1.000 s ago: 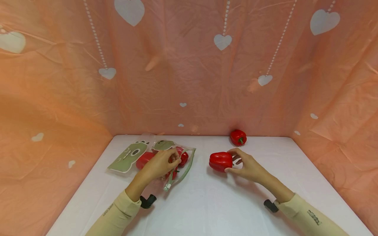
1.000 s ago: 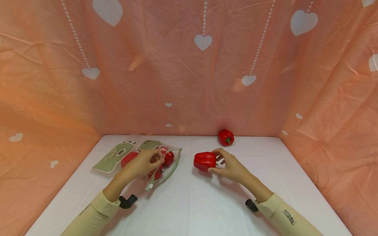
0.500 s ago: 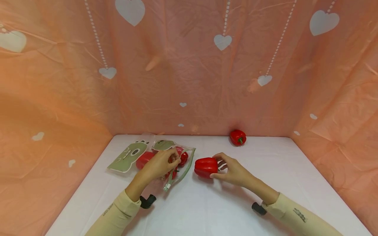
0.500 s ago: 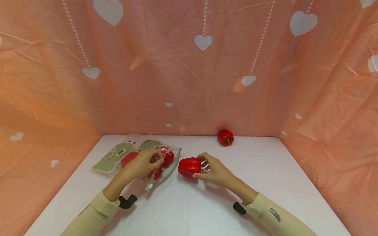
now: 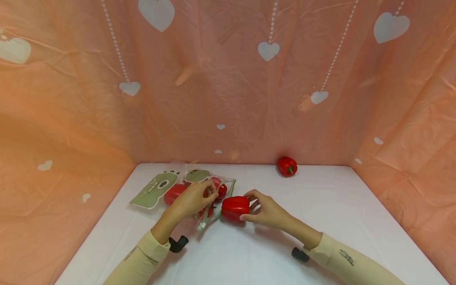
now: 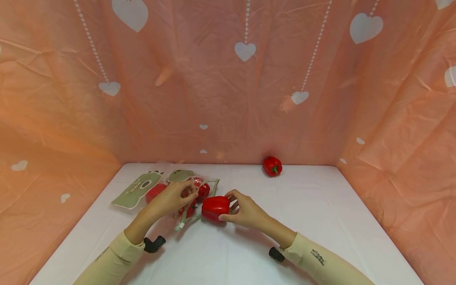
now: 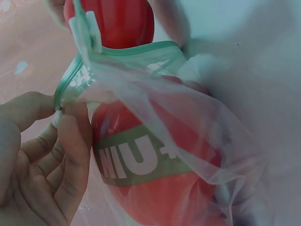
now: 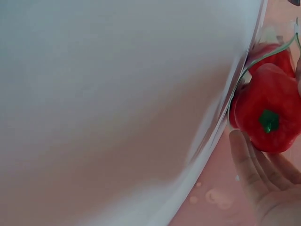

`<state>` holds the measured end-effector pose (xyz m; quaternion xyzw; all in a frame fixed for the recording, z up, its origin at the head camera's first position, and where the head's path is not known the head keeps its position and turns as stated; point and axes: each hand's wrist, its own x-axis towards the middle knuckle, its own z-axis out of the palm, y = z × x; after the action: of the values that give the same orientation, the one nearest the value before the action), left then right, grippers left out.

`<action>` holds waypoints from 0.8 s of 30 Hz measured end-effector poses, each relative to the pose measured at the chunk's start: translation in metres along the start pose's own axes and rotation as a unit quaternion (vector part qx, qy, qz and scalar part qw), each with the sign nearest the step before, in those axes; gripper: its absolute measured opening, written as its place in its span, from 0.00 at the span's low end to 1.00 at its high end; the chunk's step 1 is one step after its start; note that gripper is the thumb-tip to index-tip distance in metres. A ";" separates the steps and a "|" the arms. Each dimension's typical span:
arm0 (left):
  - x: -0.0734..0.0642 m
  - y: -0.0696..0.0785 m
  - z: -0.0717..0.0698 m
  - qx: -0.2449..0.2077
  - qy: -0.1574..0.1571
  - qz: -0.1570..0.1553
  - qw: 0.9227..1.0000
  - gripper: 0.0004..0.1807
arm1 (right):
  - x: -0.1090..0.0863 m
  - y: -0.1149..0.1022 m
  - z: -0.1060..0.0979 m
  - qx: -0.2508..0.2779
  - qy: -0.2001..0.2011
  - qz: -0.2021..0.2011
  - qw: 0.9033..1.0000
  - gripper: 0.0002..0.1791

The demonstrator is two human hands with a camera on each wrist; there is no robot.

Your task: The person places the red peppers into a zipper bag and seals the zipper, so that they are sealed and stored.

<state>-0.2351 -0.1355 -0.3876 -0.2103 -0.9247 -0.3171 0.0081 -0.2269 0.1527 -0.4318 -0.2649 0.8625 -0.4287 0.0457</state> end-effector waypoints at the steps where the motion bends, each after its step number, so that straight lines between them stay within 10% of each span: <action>1: 0.000 0.000 0.000 0.000 0.000 0.001 1.000 0.06 | 0.001 -0.002 0.002 0.002 0.000 0.003 1.000 0.33; 13: -0.001 -0.001 0.000 -0.008 0.000 0.013 1.000 0.06 | 0.011 -0.009 0.015 0.004 -0.008 0.052 0.999 0.34; 24: -0.001 -0.001 0.000 -0.010 0.002 0.013 1.000 0.06 | 0.017 -0.013 0.022 0.145 -0.008 0.109 0.983 0.34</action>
<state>-0.2345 -0.1371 -0.3881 -0.2220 -0.9188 -0.3262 0.0121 -0.2292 0.1222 -0.4330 -0.1630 0.8149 -0.5391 0.1371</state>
